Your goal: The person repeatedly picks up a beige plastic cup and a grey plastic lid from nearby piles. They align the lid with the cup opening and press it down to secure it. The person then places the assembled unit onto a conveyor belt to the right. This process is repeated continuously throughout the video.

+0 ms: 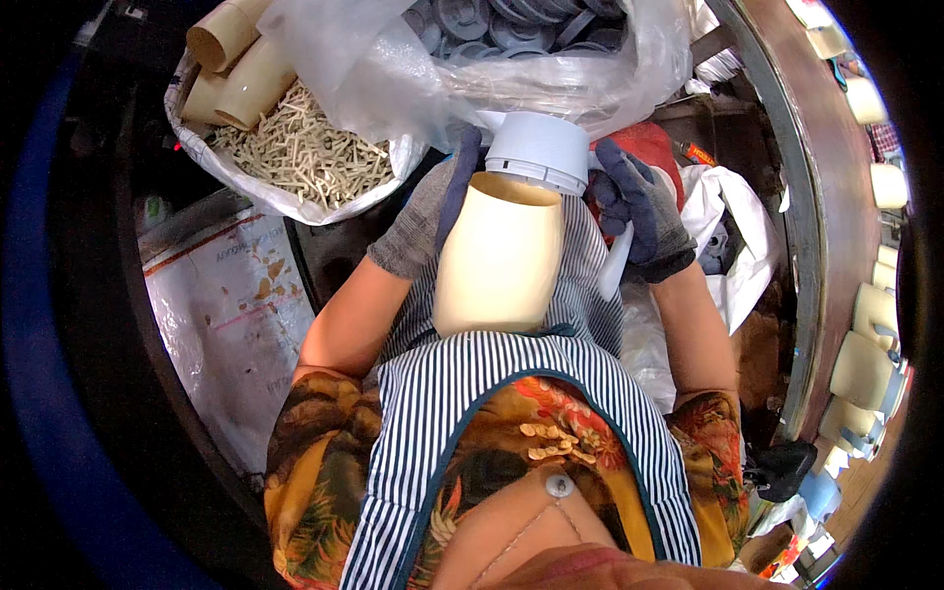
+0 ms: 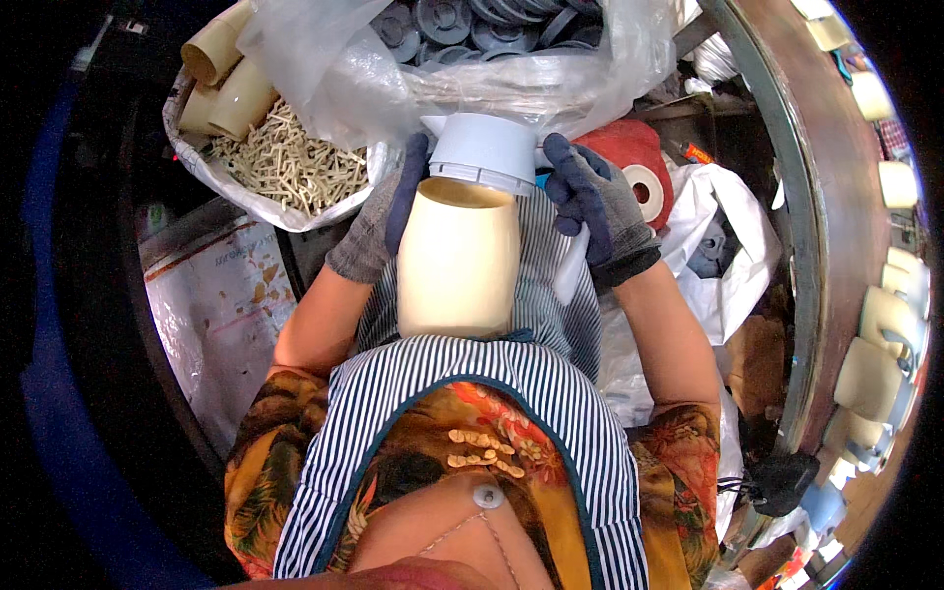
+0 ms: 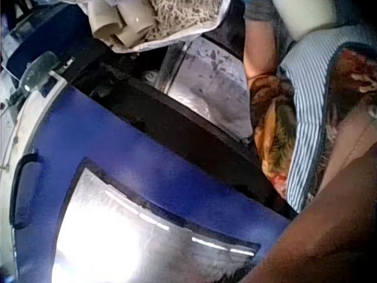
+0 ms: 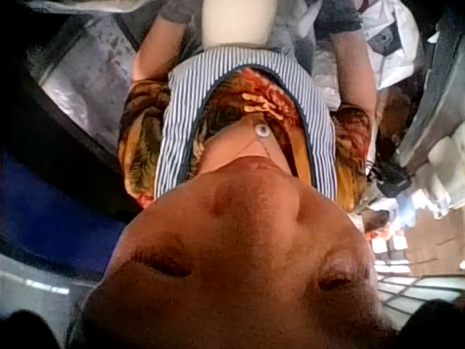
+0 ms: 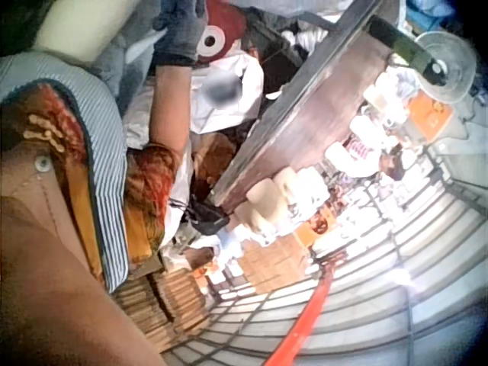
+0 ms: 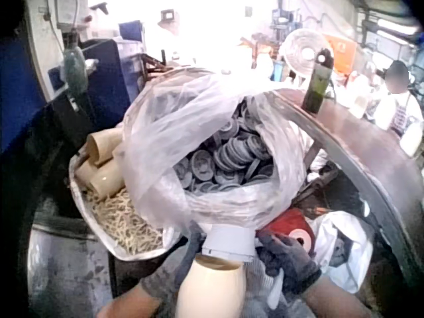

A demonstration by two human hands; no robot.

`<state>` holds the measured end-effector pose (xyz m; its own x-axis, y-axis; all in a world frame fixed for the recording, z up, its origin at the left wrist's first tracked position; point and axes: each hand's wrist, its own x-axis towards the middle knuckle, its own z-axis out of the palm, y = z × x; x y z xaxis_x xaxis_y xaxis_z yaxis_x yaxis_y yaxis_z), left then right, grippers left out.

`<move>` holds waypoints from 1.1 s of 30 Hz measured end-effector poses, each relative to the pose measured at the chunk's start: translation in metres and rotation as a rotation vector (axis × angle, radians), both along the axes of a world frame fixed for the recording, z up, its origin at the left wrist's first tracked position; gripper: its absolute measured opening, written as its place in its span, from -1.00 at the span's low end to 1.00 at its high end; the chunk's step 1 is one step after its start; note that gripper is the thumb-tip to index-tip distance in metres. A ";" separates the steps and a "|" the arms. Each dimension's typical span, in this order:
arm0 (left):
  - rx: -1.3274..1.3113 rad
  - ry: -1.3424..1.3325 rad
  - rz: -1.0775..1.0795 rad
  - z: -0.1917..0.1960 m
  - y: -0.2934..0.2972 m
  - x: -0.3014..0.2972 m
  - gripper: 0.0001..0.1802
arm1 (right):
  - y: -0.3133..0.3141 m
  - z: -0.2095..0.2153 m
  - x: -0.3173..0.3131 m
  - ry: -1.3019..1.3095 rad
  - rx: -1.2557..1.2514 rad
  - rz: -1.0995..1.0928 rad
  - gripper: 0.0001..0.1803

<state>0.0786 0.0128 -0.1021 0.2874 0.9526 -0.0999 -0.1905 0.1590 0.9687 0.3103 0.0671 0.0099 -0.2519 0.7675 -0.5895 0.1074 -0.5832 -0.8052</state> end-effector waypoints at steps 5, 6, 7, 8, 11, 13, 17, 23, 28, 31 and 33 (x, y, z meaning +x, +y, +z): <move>-0.021 -0.073 -0.015 0.012 -0.005 -0.004 -0.12 | 0.006 -0.018 -0.012 0.051 0.076 0.074 -0.60; -0.063 -0.099 0.009 0.021 -0.007 -0.002 -0.17 | 0.007 -0.021 -0.011 0.065 0.068 0.075 -0.61; -0.219 -0.264 0.064 0.034 -0.008 0.003 -0.27 | 0.008 -0.026 -0.011 0.081 0.061 0.076 -0.61; -0.375 -0.430 0.119 0.041 -0.009 0.006 -0.36 | 0.009 -0.028 -0.010 0.097 0.054 0.076 -0.62; -0.162 -0.258 0.057 0.031 -0.008 0.001 -0.36 | 0.009 -0.027 -0.012 0.109 0.085 0.085 -0.64; -0.116 -0.245 0.037 0.021 -0.008 -0.003 -0.36 | 0.008 -0.028 -0.012 0.064 0.093 0.085 -0.65; 0.302 0.251 0.081 0.010 -0.008 -0.007 -0.33 | 0.007 -0.031 -0.008 0.074 0.114 0.106 -0.68; -0.348 -0.158 0.054 0.058 -0.006 -0.014 -0.34 | -0.005 -0.050 -0.006 0.033 0.275 0.047 -0.67; -0.095 0.071 0.032 0.046 -0.010 -0.013 -0.24 | -0.004 -0.081 -0.004 -0.011 0.447 0.029 -0.69; -0.038 0.190 -0.043 0.050 -0.011 -0.016 -0.34 | -0.003 -0.091 -0.004 -0.120 0.535 0.072 -0.70; -0.191 0.091 -0.061 0.046 -0.008 -0.015 -0.37 | -0.003 -0.094 -0.005 -0.207 0.584 0.104 -0.67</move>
